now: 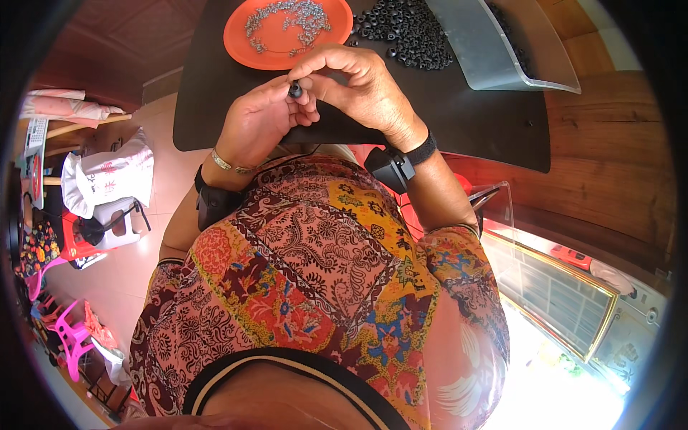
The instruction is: Assembling small components by inserting metal pins into black beads.
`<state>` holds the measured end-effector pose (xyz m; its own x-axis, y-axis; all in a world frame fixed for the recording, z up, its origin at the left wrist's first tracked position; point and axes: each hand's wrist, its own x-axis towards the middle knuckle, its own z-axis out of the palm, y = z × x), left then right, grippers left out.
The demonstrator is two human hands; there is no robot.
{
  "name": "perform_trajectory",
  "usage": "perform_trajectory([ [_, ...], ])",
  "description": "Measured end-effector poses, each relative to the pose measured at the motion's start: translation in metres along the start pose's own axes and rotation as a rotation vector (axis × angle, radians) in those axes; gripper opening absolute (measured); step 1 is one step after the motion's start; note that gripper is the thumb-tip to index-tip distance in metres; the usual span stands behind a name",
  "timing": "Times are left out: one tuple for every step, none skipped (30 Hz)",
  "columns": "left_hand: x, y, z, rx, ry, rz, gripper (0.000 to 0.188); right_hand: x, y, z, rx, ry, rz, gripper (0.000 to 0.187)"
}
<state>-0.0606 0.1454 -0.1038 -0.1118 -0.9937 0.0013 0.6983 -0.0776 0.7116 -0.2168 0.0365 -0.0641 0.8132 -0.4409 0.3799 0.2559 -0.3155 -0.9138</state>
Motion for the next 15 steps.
perform_trajectory([
  [0.0,0.0,0.0,0.002,0.005,0.005,0.026,0.0,-0.001,0.0,0.017,0.008,0.005,0.018],
  [0.0,0.001,0.001,0.002,0.004,0.005,0.026,0.0,-0.001,0.001,0.016,0.008,0.004,0.018],
  [0.001,0.001,0.002,0.019,0.007,0.017,0.026,0.0,-0.002,0.001,0.007,0.026,0.027,0.018],
  [0.001,0.002,0.002,0.035,0.009,0.028,0.026,0.0,-0.003,0.002,-0.002,0.043,0.049,0.018],
  [0.001,0.002,0.003,0.036,0.008,0.028,0.026,0.0,-0.003,0.002,-0.003,0.043,0.049,0.018],
  [0.001,0.002,0.003,0.031,0.027,0.03,0.026,0.0,-0.003,0.001,-0.01,0.042,0.04,0.018],
  [0.001,0.002,0.004,0.027,0.045,0.033,0.026,0.0,-0.004,0.001,-0.017,0.041,0.031,0.019],
  [0.001,0.003,0.005,0.027,0.046,0.033,0.026,0.0,-0.004,0.001,-0.017,0.04,0.031,0.019],
  [0.001,0.003,0.006,0.021,0.065,0.034,0.026,0.0,-0.003,0.001,-0.052,0.032,0.01,0.02],
  [0.001,0.003,0.006,0.015,0.085,0.035,0.026,0.0,-0.003,0.001,-0.087,0.023,-0.01,0.021],
  [0.001,0.003,0.007,0.014,0.086,0.037,0.026,-0.001,-0.002,0.002,-0.087,0.022,-0.01,0.021],
  [0.001,0.003,0.008,0.013,0.1,0.037,0.026,-0.002,0.0,0.003,-0.152,0.039,-0.041,0.023],
  [0.001,0.003,0.008,0.011,0.114,0.037,0.026,-0.002,0.0,0.004,-0.216,0.056,-0.072,0.026],
  [0.001,0.003,0.01,0.011,0.115,0.039,0.026,-0.002,-0.001,0.007,-0.216,0.054,-0.072,0.026],
  [0.001,0.003,0.011,-0.006,0.137,0.042,0.027,-0.001,-0.001,0.01,-0.257,0.076,-0.132,0.027],
])
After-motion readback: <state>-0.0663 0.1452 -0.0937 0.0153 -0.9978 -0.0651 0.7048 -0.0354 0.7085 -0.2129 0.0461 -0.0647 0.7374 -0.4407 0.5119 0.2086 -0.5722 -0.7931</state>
